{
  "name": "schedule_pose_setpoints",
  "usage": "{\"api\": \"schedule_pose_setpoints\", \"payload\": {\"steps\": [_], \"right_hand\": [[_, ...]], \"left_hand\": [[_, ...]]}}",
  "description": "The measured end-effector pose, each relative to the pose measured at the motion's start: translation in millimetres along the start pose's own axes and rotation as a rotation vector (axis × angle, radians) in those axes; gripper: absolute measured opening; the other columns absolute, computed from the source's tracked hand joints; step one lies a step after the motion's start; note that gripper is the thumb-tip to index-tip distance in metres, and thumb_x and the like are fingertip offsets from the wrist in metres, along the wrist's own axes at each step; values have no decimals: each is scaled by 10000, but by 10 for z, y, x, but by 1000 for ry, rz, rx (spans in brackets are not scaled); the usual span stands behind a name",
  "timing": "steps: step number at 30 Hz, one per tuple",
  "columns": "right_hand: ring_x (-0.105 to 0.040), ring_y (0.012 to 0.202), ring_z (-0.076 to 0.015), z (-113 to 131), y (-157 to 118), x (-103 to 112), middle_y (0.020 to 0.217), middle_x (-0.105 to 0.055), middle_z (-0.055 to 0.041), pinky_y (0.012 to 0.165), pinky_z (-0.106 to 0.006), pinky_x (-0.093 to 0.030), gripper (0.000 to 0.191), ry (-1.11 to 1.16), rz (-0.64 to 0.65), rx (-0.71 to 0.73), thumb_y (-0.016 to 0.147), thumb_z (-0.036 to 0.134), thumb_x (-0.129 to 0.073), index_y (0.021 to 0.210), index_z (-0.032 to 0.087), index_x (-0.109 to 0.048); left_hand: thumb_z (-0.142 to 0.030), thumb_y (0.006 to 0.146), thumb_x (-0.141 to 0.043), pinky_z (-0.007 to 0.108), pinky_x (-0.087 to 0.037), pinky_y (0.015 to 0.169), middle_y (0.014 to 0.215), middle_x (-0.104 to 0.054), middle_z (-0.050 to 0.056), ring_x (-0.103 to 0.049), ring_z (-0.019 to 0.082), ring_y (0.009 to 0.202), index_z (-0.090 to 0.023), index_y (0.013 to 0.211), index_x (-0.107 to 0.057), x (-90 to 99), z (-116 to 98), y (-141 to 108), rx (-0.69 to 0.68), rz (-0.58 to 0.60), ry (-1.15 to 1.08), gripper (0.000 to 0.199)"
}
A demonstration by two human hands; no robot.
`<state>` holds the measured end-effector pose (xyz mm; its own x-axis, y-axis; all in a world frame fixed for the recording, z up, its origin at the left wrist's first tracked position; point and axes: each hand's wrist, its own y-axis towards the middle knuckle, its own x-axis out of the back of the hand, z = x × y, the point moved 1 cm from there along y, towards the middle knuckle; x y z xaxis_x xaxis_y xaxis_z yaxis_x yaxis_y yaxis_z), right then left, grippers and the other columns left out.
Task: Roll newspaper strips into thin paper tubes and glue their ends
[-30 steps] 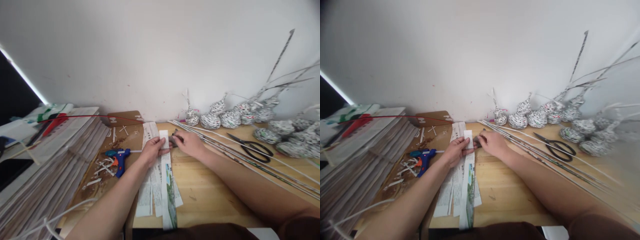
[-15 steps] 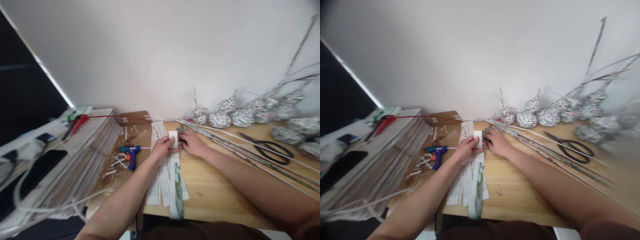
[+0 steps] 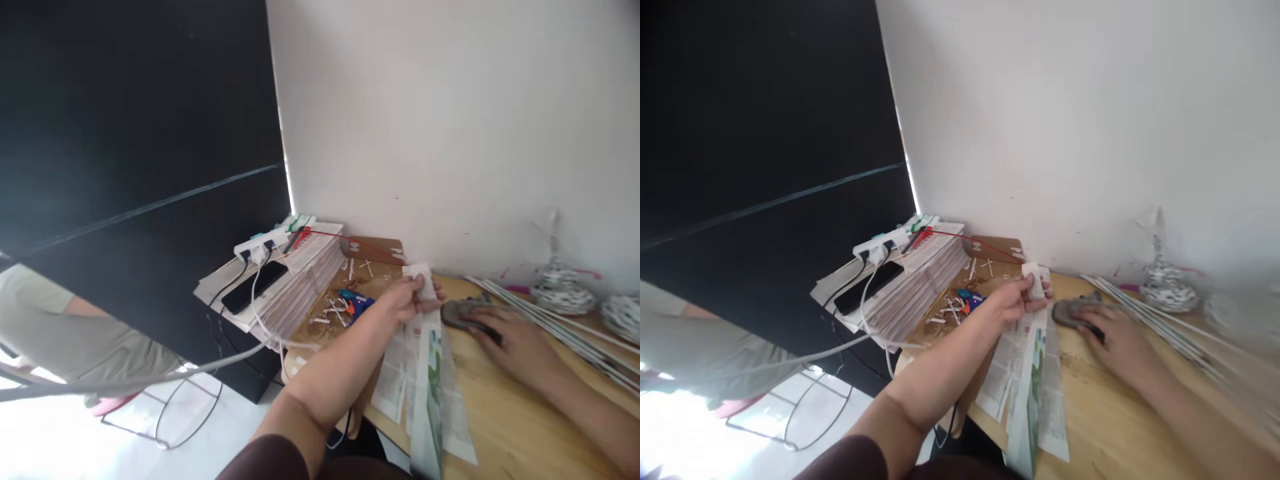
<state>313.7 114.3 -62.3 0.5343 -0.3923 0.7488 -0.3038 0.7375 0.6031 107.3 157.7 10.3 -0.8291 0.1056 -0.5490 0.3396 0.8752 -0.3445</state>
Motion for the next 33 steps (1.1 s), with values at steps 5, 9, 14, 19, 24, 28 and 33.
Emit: {"api": "schedule_pose_setpoints", "payload": {"steps": [5,9,14,19,24,28,33], "right_hand": [[-639,962,-338,4,4,10,1017,-704,-103,864,-526,-491,302,14,9,18,829,442,-490,945,283,-719],[-649,954,-302,89,1,65,1028,-702,-105,865,-490,-500,279,16,32,-23,846,390,-501,952,258,-722],[-645,949,-269,231,6,130,995,-710,-121,878,-457,-487,232,38,-6,-39,852,288,-530,946,192,-720],[-632,968,-239,318,43,180,997,-709,-107,895,-398,-469,213,243,-36,-209,841,284,-566,936,188,-731],[-576,546,-138,364,89,196,741,-684,-66,515,-259,-464,430,735,-11,-626,868,479,-502,1020,131,-702],[-513,523,-101,436,132,214,719,-655,-44,486,-225,-406,476,875,21,-653,826,544,-550,983,121,-701],[-486,558,-98,545,158,256,649,-611,-16,507,-217,-364,409,917,63,-588,815,513,-590,831,121,-709]], "left_hand": [[-218,963,-360,185,-532,596,946,-660,104,-633,81,600,-136,920,-573,-171,-140,135,-163,-98,-87,233],[-210,933,-450,216,-555,613,823,-670,95,-668,123,643,-118,893,-601,-173,-13,1,-155,10,-10,181],[-142,843,-597,229,-546,497,701,-668,77,-666,154,567,-106,885,-591,8,219,-44,-50,71,124,55],[-144,806,-654,220,-573,594,776,-695,96,-690,150,661,-87,856,-627,82,448,23,-6,170,195,80],[-204,785,-691,209,-575,617,796,-712,84,-696,149,698,-103,937,-659,154,528,16,-9,231,251,185],[-298,735,-741,211,-571,594,786,-715,80,-688,147,674,-109,916,-667,166,505,-17,-53,258,335,272],[-351,742,-728,208,-562,613,797,-717,78,-684,145,701,-110,920,-668,130,491,-102,-87,302,380,306]]}}
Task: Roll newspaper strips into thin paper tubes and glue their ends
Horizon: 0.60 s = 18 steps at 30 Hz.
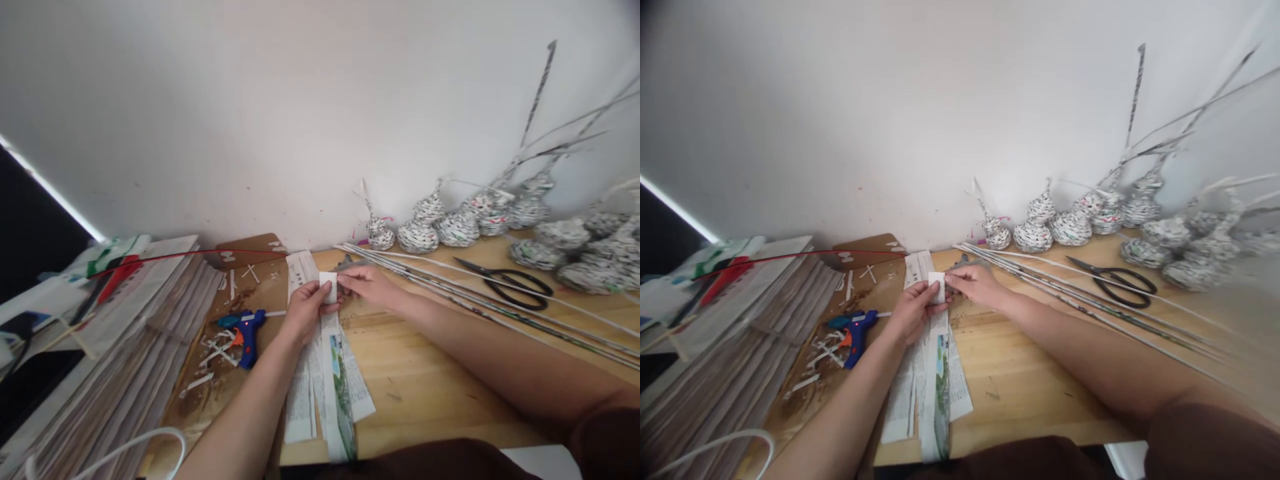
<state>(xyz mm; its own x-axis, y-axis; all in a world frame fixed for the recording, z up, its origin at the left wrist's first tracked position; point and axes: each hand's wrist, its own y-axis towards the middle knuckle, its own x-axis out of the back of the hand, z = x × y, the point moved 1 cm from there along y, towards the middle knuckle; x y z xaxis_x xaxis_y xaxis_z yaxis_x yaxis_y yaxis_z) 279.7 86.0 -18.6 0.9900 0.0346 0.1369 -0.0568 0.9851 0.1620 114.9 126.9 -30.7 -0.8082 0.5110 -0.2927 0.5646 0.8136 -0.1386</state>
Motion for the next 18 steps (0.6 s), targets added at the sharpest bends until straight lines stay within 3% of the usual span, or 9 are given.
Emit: {"api": "schedule_pose_setpoints", "payload": {"steps": [8,13,18], "right_hand": [[-513,546,-102,44,-36,-49,634,-633,-23,482,-218,-366,406,102,-73,-84,730,470,-687,912,110,-731],[-483,528,-84,0,-20,-28,583,-578,-5,449,-198,-342,366,143,-119,-89,780,476,-640,764,117,-709],[-535,585,-95,-30,-15,-25,683,-640,-29,466,-188,-372,334,206,2,-101,762,428,-675,895,125,-719]], "left_hand": [[-411,744,-713,233,-547,601,815,-717,70,-668,138,649,-127,976,-679,-63,-19,-76,-16,39,110,369],[-427,726,-724,224,-533,579,773,-717,67,-671,145,634,-133,979,-685,-67,-37,-85,-10,-24,112,390],[-432,718,-729,219,-531,581,794,-717,78,-672,148,654,-130,991,-687,-46,-41,-76,-16,-24,83,409]]}}
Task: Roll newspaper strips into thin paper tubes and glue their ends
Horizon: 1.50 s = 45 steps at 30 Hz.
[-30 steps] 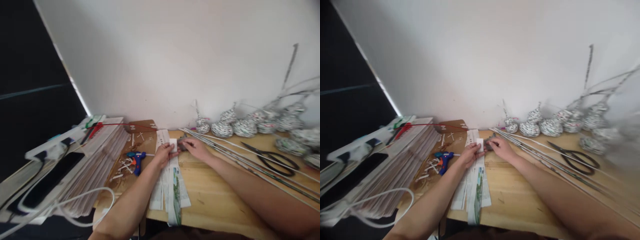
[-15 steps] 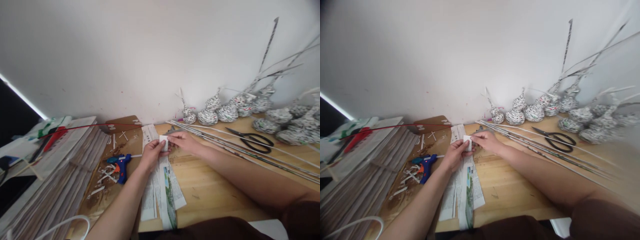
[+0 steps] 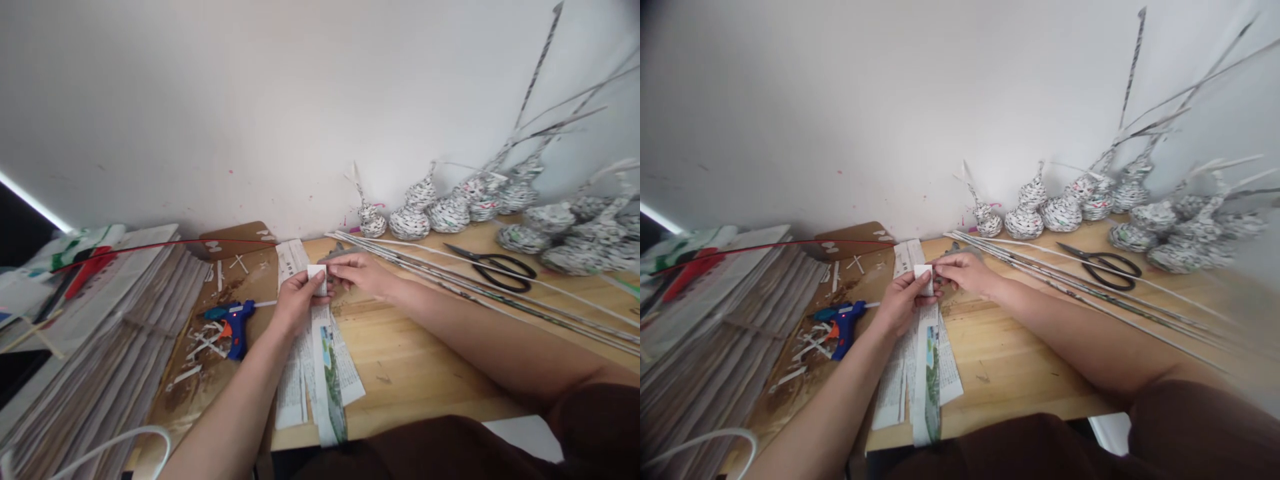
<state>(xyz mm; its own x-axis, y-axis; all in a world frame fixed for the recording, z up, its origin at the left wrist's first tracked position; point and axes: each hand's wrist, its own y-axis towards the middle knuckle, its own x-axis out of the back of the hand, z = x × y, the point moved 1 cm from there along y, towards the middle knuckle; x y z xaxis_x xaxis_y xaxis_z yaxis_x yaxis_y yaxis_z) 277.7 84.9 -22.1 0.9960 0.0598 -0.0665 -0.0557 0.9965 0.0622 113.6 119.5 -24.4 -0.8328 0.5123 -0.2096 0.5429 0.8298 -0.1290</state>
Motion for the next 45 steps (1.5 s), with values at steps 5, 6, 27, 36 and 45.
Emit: {"api": "schedule_pose_setpoints", "payload": {"steps": [5,6,27,36,45], "right_hand": [[-564,582,-99,-3,-13,-21,651,-646,-26,460,-184,-358,356,22,56,16,782,438,-662,930,121,-723],[-572,587,-101,-4,-13,-21,657,-652,-27,462,-184,-355,358,15,58,15,781,434,-665,946,122,-723],[-509,551,-92,23,-12,-20,618,-618,-11,455,-198,-348,322,-53,0,31,769,423,-665,849,117,-725],[-438,485,-73,12,-1,8,550,-544,19,435,-202,-319,288,-96,-55,-3,791,391,-629,836,123,-722],[-432,473,-61,36,1,-23,544,-530,23,396,-184,-304,246,13,-130,-64,741,360,-670,740,115,-696]], "left_hand": [[-431,733,-716,212,-529,571,833,-722,94,-670,141,647,-125,986,-691,-6,7,-11,8,34,26,398],[-433,732,-716,212,-528,567,839,-723,96,-670,141,643,-126,984,-692,-8,8,-12,7,37,31,398],[-445,753,-689,231,-540,586,758,-706,62,-665,148,643,-125,945,-689,-17,19,-14,-40,25,122,374],[-474,741,-688,264,-551,596,792,-725,95,-680,175,655,-118,950,-705,-37,10,-33,6,40,104,414],[-488,722,-701,299,-567,615,816,-729,109,-694,199,684,-119,984,-698,-49,20,-45,10,55,124,452]]}}
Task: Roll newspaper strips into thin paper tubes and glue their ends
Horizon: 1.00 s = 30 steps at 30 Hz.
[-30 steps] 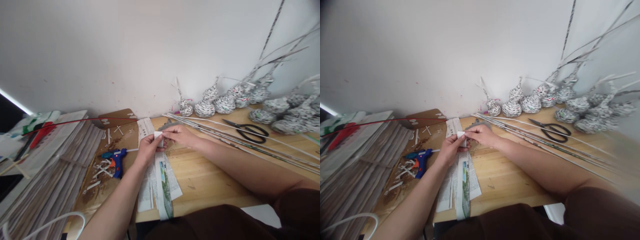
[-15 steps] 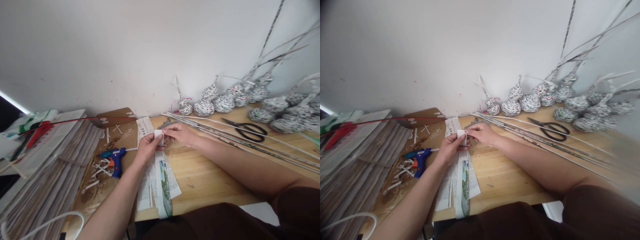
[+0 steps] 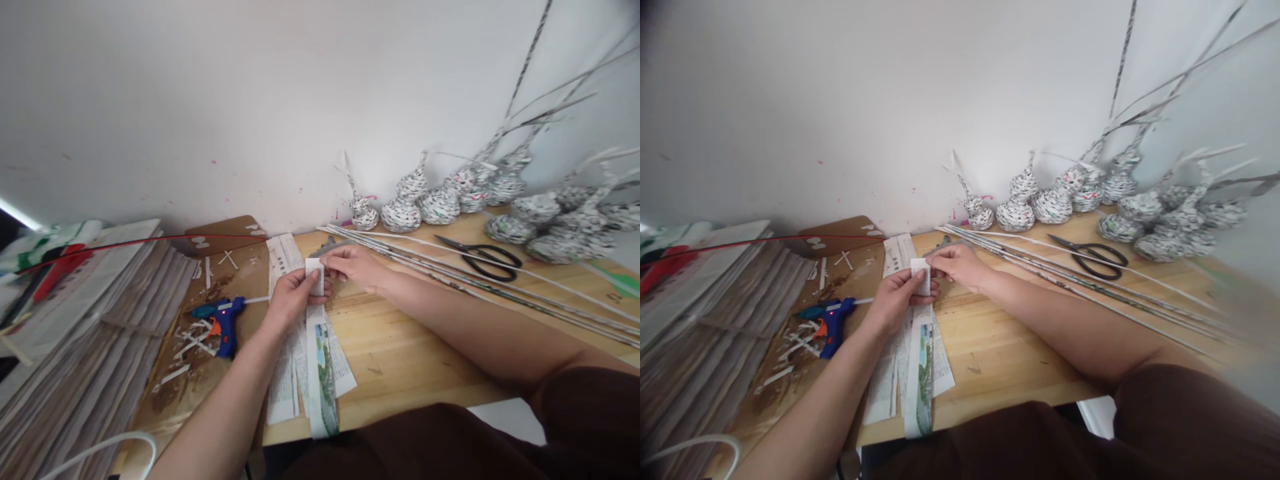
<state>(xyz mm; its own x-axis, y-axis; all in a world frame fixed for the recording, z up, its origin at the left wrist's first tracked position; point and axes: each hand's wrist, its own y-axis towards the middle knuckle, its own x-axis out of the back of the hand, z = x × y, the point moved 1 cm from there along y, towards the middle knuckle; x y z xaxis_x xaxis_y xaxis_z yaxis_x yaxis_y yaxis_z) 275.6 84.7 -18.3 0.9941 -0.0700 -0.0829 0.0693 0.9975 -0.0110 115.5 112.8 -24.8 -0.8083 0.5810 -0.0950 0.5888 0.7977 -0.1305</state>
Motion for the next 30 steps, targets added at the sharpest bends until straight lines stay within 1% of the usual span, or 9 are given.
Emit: {"api": "schedule_pose_setpoints", "payload": {"steps": [6,14,19,23,24,26,28,30], "right_hand": [[-433,472,-65,-18,-4,-5,523,-528,15,369,-177,-261,274,39,-9,-26,699,377,-719,746,107,-705],[-425,454,-61,-62,5,-3,527,-546,10,347,-178,-212,301,83,-22,-53,645,397,-769,735,116,-709],[-392,421,-55,-49,-9,-27,493,-515,27,346,-188,-187,291,74,-65,-62,630,394,-783,676,124,-683],[-367,400,-48,-25,-20,-28,471,-493,37,340,-187,-200,341,57,-112,-70,621,426,-790,599,134,-615],[-373,405,-49,-21,-16,-17,478,-498,33,339,-184,-211,359,58,-100,-64,636,446,-778,591,135,-605],[-421,442,-56,-18,-4,13,537,-543,10,346,-175,-246,375,91,-33,-57,675,478,-744,612,132,-613],[-483,508,-68,-21,8,46,638,-598,-18,365,-166,-287,357,141,57,-68,696,474,-732,689,126,-654],[-510,552,-74,-25,13,68,696,-624,-33,386,-163,-316,335,157,121,-72,704,445,-737,756,119,-684]], "left_hand": [[-481,748,-677,287,-561,589,797,-726,101,-692,192,657,-119,962,-689,-7,-7,-4,10,-10,26,422],[-477,726,-694,273,-551,580,776,-725,99,-694,193,650,-121,913,-683,-22,-6,-9,16,-5,37,403],[-465,747,-678,273,-553,584,768,-721,98,-693,190,650,-118,925,-671,-19,15,-5,14,1,61,390],[-451,750,-679,279,-560,590,738,-713,92,-689,189,649,-110,917,-664,-25,12,-4,27,-1,55,381],[-447,747,-683,277,-559,589,734,-711,91,-688,188,647,-107,915,-663,-26,4,-4,31,-10,45,379],[-435,742,-690,270,-557,579,729,-709,91,-686,185,639,-104,910,-663,-22,-15,-5,39,-36,16,372],[-421,745,-691,261,-555,566,724,-708,90,-682,178,625,-104,911,-663,-11,-30,-4,43,-56,-14,359],[-409,753,-685,254,-553,558,718,-705,87,-678,171,613,-104,921,-665,0,-36,-4,48,-48,-30,348]]}}
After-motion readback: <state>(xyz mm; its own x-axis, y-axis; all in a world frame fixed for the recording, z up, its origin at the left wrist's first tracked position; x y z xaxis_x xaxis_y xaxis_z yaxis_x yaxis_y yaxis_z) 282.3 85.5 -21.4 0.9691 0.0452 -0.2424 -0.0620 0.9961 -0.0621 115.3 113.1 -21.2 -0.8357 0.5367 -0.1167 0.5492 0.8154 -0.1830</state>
